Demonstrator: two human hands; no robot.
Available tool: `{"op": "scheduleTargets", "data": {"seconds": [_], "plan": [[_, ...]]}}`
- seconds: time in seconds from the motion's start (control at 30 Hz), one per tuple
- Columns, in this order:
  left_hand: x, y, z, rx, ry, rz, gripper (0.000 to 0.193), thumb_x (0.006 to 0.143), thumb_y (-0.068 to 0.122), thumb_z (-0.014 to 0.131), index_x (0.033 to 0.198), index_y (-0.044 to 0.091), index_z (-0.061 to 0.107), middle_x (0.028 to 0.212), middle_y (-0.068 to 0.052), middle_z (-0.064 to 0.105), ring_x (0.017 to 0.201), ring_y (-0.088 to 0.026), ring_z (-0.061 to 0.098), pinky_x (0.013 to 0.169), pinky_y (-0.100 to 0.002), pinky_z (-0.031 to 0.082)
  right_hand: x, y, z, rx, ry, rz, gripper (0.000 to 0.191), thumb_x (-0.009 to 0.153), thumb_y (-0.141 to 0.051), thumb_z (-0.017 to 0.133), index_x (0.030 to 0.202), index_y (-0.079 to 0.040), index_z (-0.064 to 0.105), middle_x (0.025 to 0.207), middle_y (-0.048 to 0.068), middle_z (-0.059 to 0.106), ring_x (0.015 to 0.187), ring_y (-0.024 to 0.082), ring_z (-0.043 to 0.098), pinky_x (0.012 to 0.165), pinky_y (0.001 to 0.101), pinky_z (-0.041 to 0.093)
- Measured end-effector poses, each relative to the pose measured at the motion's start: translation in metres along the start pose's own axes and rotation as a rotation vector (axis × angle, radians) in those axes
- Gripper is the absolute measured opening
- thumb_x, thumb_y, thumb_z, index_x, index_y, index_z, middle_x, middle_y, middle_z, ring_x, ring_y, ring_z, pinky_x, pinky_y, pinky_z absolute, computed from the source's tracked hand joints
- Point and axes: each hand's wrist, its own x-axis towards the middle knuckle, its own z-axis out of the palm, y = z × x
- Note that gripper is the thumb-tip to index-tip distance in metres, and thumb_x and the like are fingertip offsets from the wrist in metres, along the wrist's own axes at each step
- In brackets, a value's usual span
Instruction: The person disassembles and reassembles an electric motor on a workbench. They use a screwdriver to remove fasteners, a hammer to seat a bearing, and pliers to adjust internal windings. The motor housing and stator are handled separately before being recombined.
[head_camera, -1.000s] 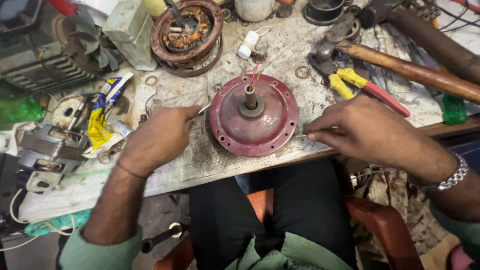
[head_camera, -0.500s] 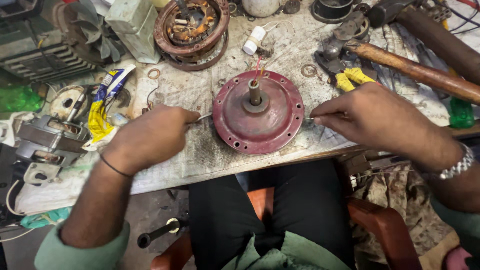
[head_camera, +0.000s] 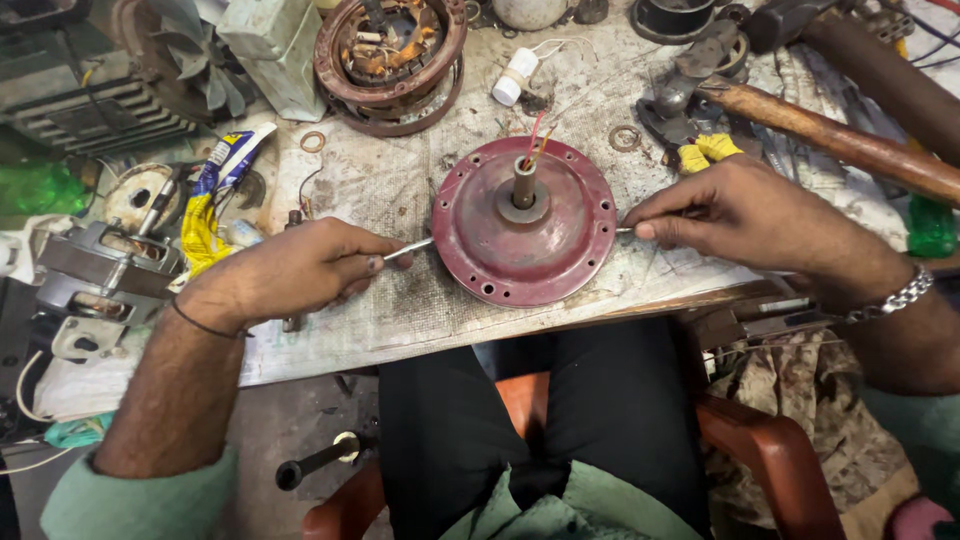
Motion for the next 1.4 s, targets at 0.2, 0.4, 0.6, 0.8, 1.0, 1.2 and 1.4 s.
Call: {"op": "scheduleTargets", "data": {"seconds": [0.2, 0.4, 0.6, 0.8, 1.0, 1.2, 1.4], "plan": [[-0.007, 0.01, 0.011, -0.216, 0.018, 0.128, 0.043, 0.092, 0.008, 0.058, 0.132, 0.02, 0.071, 0.061, 0.001, 0.057, 0.053, -0.01, 0.049, 0.049, -0.03, 0.044, 0.016, -0.007, -0.009, -0.063, -0.112, 0.05, 0.035, 0.082, -0.038, 0.078, 0.112, -0.019, 0.081, 0.094, 0.004, 0.085, 0.081, 0.016, 0.083, 0.077, 0.0336, 0.064], [-0.008, 0.006, 0.009, -0.005, 0.077, 0.18, 0.04, 0.091, 0.009, 0.057, 0.127, 0.016, 0.073, 0.062, -0.005, 0.063, 0.055, -0.013, 0.056, 0.055, -0.033, 0.049, 0.021, -0.02, -0.018, -0.214, -0.154, 0.135, 0.036, 0.084, -0.039, 0.078, 0.115, -0.022, 0.081, 0.093, 0.004, 0.085, 0.082, 0.016, 0.08, 0.079, 0.0354, 0.064], [-0.021, 0.005, 0.038, -0.205, 0.137, 0.268, 0.047, 0.09, 0.008, 0.055, 0.135, 0.013, 0.067, 0.061, -0.004, 0.063, 0.056, -0.011, 0.057, 0.056, -0.031, 0.052, 0.013, -0.012, -0.007, -0.049, -0.096, 0.113, 0.038, 0.082, -0.04, 0.076, 0.114, -0.02, 0.081, 0.096, 0.005, 0.085, 0.08, 0.018, 0.082, 0.076, 0.0361, 0.066], [-0.04, 0.01, 0.067, -0.304, 0.112, 0.164, 0.05, 0.093, 0.009, 0.053, 0.141, 0.014, 0.065, 0.06, -0.001, 0.059, 0.052, -0.01, 0.055, 0.05, -0.03, 0.049, 0.008, -0.009, -0.002, -0.087, -0.089, 0.166, 0.04, 0.085, -0.041, 0.073, 0.12, -0.023, 0.079, 0.096, 0.006, 0.084, 0.082, 0.018, 0.079, 0.077, 0.0372, 0.065], [-0.05, 0.028, 0.094, -0.51, 0.084, 0.212, 0.04, 0.1, 0.01, 0.051, 0.137, 0.008, 0.065, 0.062, 0.001, 0.056, 0.048, -0.007, 0.053, 0.045, -0.028, 0.047, -0.003, -0.024, 0.002, -0.202, -0.138, 0.323, 0.037, 0.096, -0.038, 0.068, 0.131, -0.027, 0.075, 0.099, 0.004, 0.081, 0.081, 0.019, 0.074, 0.076, 0.0375, 0.064], [-0.052, 0.058, 0.098, -0.51, 0.265, 0.262, 0.037, 0.1, 0.008, 0.05, 0.134, 0.007, 0.064, 0.054, -0.004, 0.052, 0.044, -0.008, 0.052, 0.043, -0.03, 0.047, -0.014, -0.036, 0.008, -0.173, 0.046, 0.117, 0.037, 0.091, -0.032, 0.071, 0.127, -0.024, 0.074, 0.092, 0.007, 0.081, 0.067, 0.017, 0.077, 0.066, 0.037, 0.062], [-0.062, 0.063, 0.101, -0.305, 0.346, 0.352, 0.039, 0.094, 0.006, 0.059, 0.132, 0.005, 0.065, 0.063, -0.016, 0.059, 0.053, -0.025, 0.062, 0.054, -0.038, 0.05, -0.018, -0.044, 0.012, -0.225, 0.026, 0.27, 0.037, 0.096, -0.028, 0.069, 0.133, -0.026, 0.073, 0.086, 0.008, 0.082, 0.069, 0.019, 0.074, 0.068, 0.0371, 0.061]]}}
